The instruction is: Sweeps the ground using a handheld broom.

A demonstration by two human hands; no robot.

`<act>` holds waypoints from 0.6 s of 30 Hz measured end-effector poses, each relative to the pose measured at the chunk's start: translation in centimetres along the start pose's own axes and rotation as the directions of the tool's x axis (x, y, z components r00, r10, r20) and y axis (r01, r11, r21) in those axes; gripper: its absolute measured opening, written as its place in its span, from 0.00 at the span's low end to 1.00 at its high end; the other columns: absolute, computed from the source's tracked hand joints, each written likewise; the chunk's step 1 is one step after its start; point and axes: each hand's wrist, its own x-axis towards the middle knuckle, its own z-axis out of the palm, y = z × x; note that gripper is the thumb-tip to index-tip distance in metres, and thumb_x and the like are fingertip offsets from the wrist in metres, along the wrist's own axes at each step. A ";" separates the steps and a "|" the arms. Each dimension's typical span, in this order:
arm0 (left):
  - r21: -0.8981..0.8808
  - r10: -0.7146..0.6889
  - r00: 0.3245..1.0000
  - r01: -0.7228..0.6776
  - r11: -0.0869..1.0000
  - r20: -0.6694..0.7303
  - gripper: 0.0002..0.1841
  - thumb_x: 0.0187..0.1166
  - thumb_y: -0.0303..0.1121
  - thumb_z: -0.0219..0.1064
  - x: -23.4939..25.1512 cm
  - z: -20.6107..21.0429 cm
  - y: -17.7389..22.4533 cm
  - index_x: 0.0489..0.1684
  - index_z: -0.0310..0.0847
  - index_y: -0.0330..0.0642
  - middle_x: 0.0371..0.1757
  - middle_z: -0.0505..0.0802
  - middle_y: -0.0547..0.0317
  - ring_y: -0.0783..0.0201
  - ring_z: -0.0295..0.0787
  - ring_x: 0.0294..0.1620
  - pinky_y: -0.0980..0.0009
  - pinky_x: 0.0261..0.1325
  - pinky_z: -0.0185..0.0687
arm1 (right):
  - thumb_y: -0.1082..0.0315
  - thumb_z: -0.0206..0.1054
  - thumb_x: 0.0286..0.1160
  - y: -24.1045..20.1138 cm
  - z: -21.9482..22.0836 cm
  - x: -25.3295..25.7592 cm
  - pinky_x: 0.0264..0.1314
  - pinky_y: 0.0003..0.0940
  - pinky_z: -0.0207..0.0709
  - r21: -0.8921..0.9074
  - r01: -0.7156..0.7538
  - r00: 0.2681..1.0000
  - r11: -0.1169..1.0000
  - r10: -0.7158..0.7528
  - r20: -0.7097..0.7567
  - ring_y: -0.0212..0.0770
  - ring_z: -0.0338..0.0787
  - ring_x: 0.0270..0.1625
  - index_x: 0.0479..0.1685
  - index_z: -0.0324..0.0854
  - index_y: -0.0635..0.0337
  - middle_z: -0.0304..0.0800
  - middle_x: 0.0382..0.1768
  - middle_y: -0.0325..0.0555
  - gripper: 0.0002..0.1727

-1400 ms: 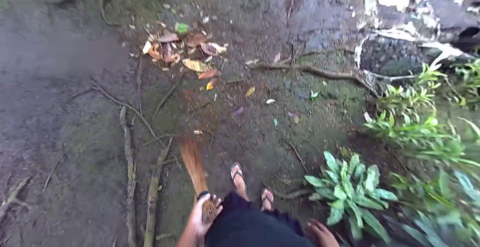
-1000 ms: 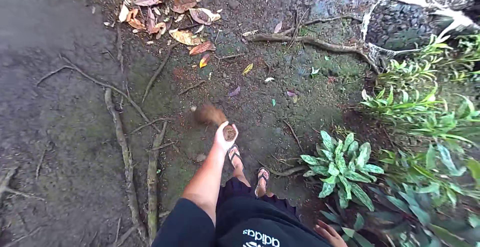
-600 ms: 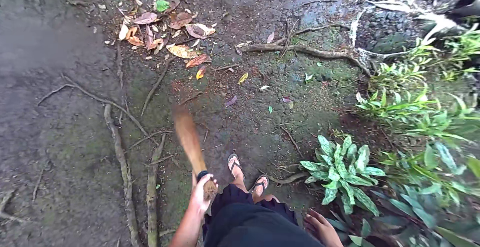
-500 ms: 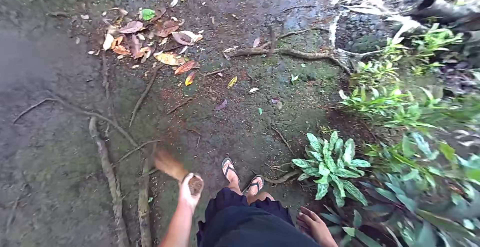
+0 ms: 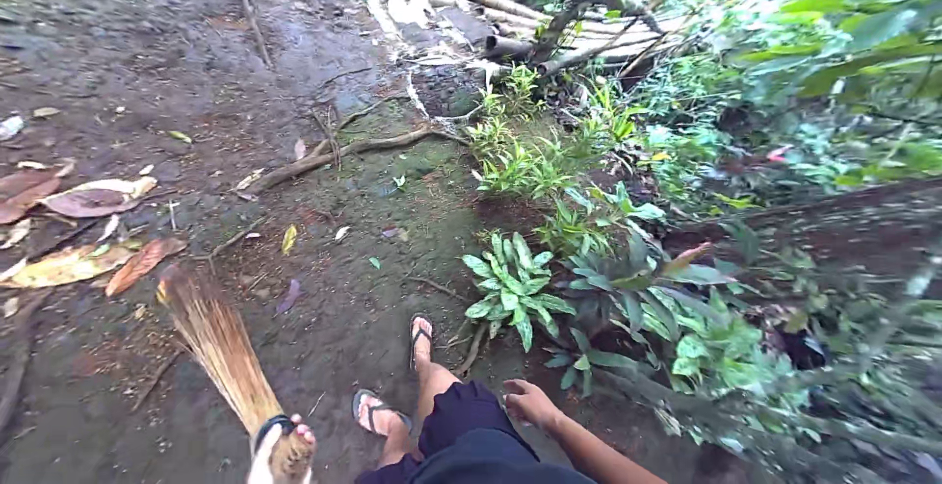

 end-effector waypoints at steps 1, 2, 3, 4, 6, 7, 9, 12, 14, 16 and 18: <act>0.013 0.001 0.999 -0.001 1.000 -0.032 0.11 0.91 0.41 0.46 -0.8 0.9 -1.5 0.55 0.72 0.52 0.40 0.93 0.59 0.63 0.94 0.34 0.66 0.35 0.94 | 0.61 0.66 0.83 -0.3 -0.2 0.4 0.61 0.53 0.84 0.009 -0.001 1.000 1.000 0.000 0.003 0.56 0.92 0.57 0.83 0.69 0.59 0.87 0.63 0.63 0.30; 0.010 -0.003 0.997 0.004 1.000 -0.074 0.10 0.92 0.41 0.47 -1.4 2.1 -3.0 0.55 0.71 0.53 0.39 0.92 0.61 0.64 0.94 0.34 0.66 0.37 0.94 | 0.62 0.66 0.83 -0.5 -0.4 0.9 0.61 0.53 0.84 0.014 -0.004 1.000 1.000 0.004 0.011 0.57 0.92 0.57 0.83 0.69 0.59 0.87 0.63 0.63 0.30; -0.017 -0.013 0.991 0.011 1.000 -0.131 0.09 0.92 0.42 0.48 -1.7 3.5 -4.2 0.54 0.70 0.53 0.37 0.91 0.61 0.65 0.93 0.35 0.67 0.38 0.93 | 0.61 0.66 0.83 -0.4 -0.7 1.7 0.60 0.52 0.85 0.011 -0.010 1.000 1.000 0.010 0.016 0.56 0.92 0.56 0.83 0.69 0.58 0.88 0.61 0.62 0.30; -0.063 -0.028 0.977 0.015 0.998 -0.210 0.09 0.92 0.43 0.50 -1.7 5.0 -5.0 0.51 0.72 0.51 0.36 0.90 0.60 0.65 0.93 0.35 0.67 0.38 0.94 | 0.61 0.67 0.82 -0.4 -1.0 2.3 0.59 0.52 0.85 0.006 -0.025 0.999 1.000 0.025 0.031 0.55 0.92 0.56 0.83 0.69 0.58 0.88 0.61 0.62 0.30; -0.161 -0.053 0.949 0.003 0.987 -0.309 0.10 0.89 0.43 0.55 -0.2 7.5 -5.1 0.53 0.72 0.48 0.39 0.89 0.56 0.64 0.93 0.38 0.68 0.38 0.93 | 0.61 0.67 0.82 -0.7 -2.0 3.5 0.59 0.52 0.85 -0.006 -0.054 0.997 0.999 0.054 0.056 0.55 0.92 0.55 0.82 0.69 0.58 0.89 0.60 0.62 0.30; -0.216 -0.053 0.953 -0.013 0.976 -0.298 0.11 0.88 0.43 0.55 1.6 8.4 -4.5 0.55 0.72 0.47 0.43 0.89 0.54 0.63 0.94 0.41 0.68 0.39 0.94 | 0.61 0.66 0.82 -1.0 -2.7 4.3 0.59 0.52 0.85 -0.010 -0.057 0.997 0.998 0.058 0.058 0.55 0.92 0.54 0.82 0.70 0.58 0.89 0.59 0.61 0.29; -0.288 -0.028 0.979 -0.032 0.957 -0.202 0.14 0.89 0.44 0.52 5.9 10.3 -2.2 0.59 0.71 0.45 0.47 0.90 0.52 0.62 0.94 0.45 0.69 0.41 0.94 | 0.61 0.66 0.83 -2.2 -4.2 5.6 0.58 0.52 0.86 -0.006 -0.048 0.997 0.999 0.048 0.052 0.55 0.93 0.54 0.81 0.71 0.58 0.90 0.58 0.61 0.28; -0.276 0.055 0.996 -0.073 0.959 -0.072 0.14 0.90 0.44 0.49 11.1 15.5 1.9 0.55 0.72 0.43 0.41 0.90 0.52 0.62 0.94 0.38 0.70 0.37 0.93 | 0.62 0.65 0.84 -5.8 -6.3 6.0 0.62 0.53 0.84 -0.061 -0.028 0.998 0.998 0.031 0.062 0.57 0.92 0.57 0.82 0.70 0.60 0.87 0.62 0.64 0.28; -0.240 0.106 0.994 -0.101 0.966 0.007 0.17 0.92 0.44 0.44 12.9 17.5 3.8 0.51 0.72 0.42 0.37 0.89 0.52 0.63 0.93 0.33 0.73 0.33 0.92 | 0.62 0.66 0.84 -9.0 -6.8 6.2 0.63 0.52 0.83 -0.159 0.017 0.994 0.987 0.000 0.107 0.56 0.91 0.57 0.83 0.70 0.59 0.87 0.62 0.64 0.29; -0.115 0.114 0.993 -0.113 0.987 0.003 0.19 0.92 0.44 0.41 12.9 17.8 3.6 0.51 0.73 0.40 0.38 0.90 0.52 0.64 0.91 0.28 0.73 0.29 0.90 | 0.61 0.69 0.81 -11.7 -6.1 6.3 0.61 0.51 0.82 -0.214 0.098 0.978 0.972 -0.055 0.199 0.54 0.91 0.55 0.82 0.70 0.58 0.88 0.60 0.63 0.31; 0.062 0.130 0.991 -0.129 0.990 -0.016 0.14 0.92 0.37 0.43 11.1 18.9 1.7 0.59 0.70 0.41 0.44 0.91 0.49 0.60 0.91 0.29 0.67 0.29 0.91 | 0.60 0.73 0.76 -15.4 -4.4 5.9 0.68 0.53 0.81 -0.142 0.191 0.930 0.971 -0.133 0.344 0.56 0.89 0.63 0.82 0.70 0.61 0.86 0.65 0.63 0.34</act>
